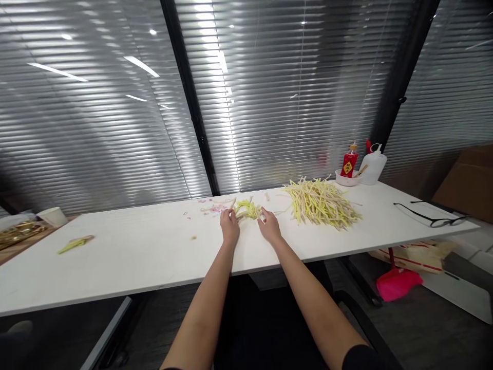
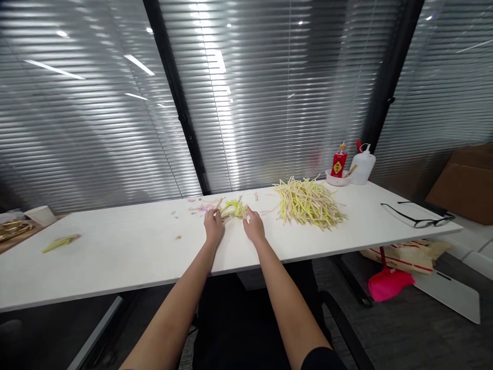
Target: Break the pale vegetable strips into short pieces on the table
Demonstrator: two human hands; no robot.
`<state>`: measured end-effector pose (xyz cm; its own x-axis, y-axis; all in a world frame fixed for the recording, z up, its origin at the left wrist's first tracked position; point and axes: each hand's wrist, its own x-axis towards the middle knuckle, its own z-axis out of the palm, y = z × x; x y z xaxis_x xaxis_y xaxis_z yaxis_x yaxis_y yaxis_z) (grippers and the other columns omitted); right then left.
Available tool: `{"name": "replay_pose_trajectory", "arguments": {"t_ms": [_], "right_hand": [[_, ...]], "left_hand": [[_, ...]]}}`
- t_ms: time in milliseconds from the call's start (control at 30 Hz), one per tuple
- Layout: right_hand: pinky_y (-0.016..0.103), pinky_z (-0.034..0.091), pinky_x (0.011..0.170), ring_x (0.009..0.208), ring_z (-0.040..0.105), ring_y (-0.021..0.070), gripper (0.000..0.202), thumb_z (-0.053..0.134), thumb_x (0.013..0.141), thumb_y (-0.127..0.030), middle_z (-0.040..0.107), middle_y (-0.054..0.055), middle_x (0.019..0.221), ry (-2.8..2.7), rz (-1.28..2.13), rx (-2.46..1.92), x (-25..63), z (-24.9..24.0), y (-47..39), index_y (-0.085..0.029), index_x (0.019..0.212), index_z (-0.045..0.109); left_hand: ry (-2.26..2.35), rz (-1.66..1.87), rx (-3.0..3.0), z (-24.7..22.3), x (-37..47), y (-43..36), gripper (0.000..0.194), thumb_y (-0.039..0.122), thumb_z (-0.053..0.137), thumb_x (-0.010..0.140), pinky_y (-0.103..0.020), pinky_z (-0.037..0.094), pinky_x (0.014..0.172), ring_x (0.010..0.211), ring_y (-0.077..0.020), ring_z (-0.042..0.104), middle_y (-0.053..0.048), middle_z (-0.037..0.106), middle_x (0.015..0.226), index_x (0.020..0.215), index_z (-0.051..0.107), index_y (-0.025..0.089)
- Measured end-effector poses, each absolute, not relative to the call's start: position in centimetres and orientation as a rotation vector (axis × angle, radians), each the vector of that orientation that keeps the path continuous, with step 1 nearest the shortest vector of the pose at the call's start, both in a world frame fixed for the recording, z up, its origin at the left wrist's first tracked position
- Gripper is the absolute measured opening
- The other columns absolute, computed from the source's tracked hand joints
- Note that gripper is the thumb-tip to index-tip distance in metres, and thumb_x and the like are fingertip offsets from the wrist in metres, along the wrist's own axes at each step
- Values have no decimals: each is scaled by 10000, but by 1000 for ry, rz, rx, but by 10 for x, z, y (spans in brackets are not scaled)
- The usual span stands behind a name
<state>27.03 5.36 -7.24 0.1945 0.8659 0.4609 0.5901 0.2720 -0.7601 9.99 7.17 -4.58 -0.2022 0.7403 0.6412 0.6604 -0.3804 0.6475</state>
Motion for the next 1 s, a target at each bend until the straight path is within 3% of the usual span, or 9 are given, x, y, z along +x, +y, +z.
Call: {"name": "replay_pose_trajectory", "arguments": {"t_ms": [300,433,533,767,867,1000], "right_hand": [[308,482,717,648,546,141,398,548,745,-304,636,72,1009,-1266,493,-1362,278,-79,60,-168,1109,635],[307,477,726,655,555,144,356,545,740,-301,648,69,980,-1238,492,-1348,279,-79,59,-169,1053,650],[303,474,718,650,554,142,336,546,738,-304,650,69,980,-1248,507,-1332,278,-80,59,-172,1028,654],[311,450,739,746,564,186,397,519,752,-282,619,68,942,-1099,377,-1436,283,-78,63,-169,1127,586],[320,428,769,878,571,226,382,470,785,-216,580,130,1038,-1031,183,-1591,300,-74,68,-134,1142,574],[314,409,708,825,596,221,323,424,819,-104,562,186,1080,-1328,40,-1859,324,-70,74,-114,1077,618]], "left_hand": [[1629,1495,1942,-49,102,79,267,334,405,902,-344,438,941,1081,-205,536,-105,595,1096,978,606,176],[1599,1263,2159,-53,105,78,249,376,560,808,-360,422,956,1041,-219,561,-84,620,1049,946,634,182],[1684,1140,2251,-53,106,75,376,413,646,735,-386,413,954,1092,-252,541,-85,606,1126,1044,621,200],[1817,1031,2173,-55,105,77,344,281,499,845,-382,413,923,1093,-256,547,-123,615,1119,1168,541,171],[1844,1102,2128,-56,104,78,360,264,469,859,-379,420,906,1087,-259,543,-151,596,1127,1195,512,141],[1932,1181,2092,-52,108,73,476,312,521,828,-416,415,898,1143,-302,505,-192,528,1224,1259,460,121]]}}
